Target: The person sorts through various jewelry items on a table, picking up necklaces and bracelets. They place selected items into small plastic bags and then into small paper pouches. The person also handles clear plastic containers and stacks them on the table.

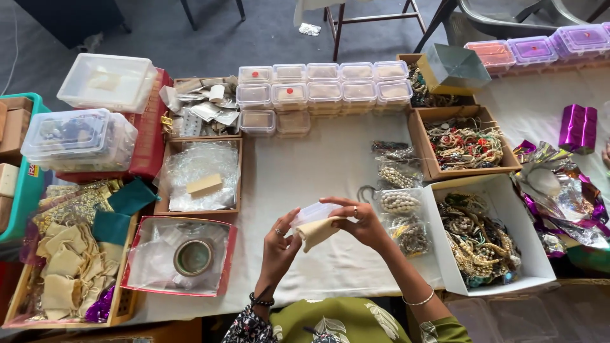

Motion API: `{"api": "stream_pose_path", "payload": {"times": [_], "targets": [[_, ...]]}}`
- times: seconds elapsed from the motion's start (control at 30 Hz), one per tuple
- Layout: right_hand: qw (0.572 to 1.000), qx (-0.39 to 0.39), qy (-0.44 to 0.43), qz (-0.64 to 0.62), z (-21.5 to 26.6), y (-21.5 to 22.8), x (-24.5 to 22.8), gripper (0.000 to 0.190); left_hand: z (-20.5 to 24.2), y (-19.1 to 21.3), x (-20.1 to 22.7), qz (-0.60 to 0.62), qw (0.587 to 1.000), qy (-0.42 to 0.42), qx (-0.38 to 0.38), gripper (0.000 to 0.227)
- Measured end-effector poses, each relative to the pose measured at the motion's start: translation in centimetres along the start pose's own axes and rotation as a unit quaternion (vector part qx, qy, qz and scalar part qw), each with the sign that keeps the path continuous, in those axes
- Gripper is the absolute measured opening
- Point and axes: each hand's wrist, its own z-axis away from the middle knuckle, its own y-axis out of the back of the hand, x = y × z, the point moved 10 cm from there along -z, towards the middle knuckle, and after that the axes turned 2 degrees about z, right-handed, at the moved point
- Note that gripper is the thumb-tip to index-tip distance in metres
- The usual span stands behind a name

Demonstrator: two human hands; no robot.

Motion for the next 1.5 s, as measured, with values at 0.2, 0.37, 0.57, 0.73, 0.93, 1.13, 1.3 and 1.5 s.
{"api": "stream_pose_path", "payload": {"times": [0.2, 0.37, 0.57, 0.73, 0.93, 1.13, 1.3, 1.5], "targets": [[0.999, 0.021, 0.006, 0.024, 2.7, 2.9, 0.3, 0.025, -1.2, -2.0, -3.1, 0.12, 0.989, 0.084, -0.015, 0.071], [1.0, 0.009, -0.005, 0.011, 4.4, 4.6, 0.9, 0.025, -1.9, -3.6, -3.4, 0.278, 0.944, 0.172, -0.043, 0.097], [0.995, -0.096, -0.014, 0.005, 5.6, 3.8, -0.4, 0.028, -2.0, -3.1, -5.5, 0.305, 0.933, 0.185, 0.05, 0.103], [0.956, 0.044, -0.268, -0.111, 8.0, 6.7, 8.8, 0.019, -2.1, -4.7, -4.9, 0.15, 0.973, 0.177, -0.002, 0.105], [0.916, 0.01, -0.369, 0.156, 2.3, 5.7, 11.3, 0.032, -2.3, -7.0, -5.1, 0.052, 0.981, 0.174, -0.063, 0.103], [0.915, 0.133, -0.312, 0.219, 1.8, 5.6, 11.2, 0.032, -2.4, -7.3, -6.0, 0.135, 0.962, 0.225, -0.073, 0.098], [0.891, 0.172, -0.278, 0.316, 1.3, 5.3, 6.2, 0.029, -2.7, -6.6, -10.3, 0.202, 0.947, 0.247, 0.027, 0.068], [0.922, 0.196, -0.236, 0.236, 2.0, 6.6, 9.9, 0.053, -2.4, -5.2, -10.7, 0.185, 0.943, 0.257, 0.099, 0.056]]}}
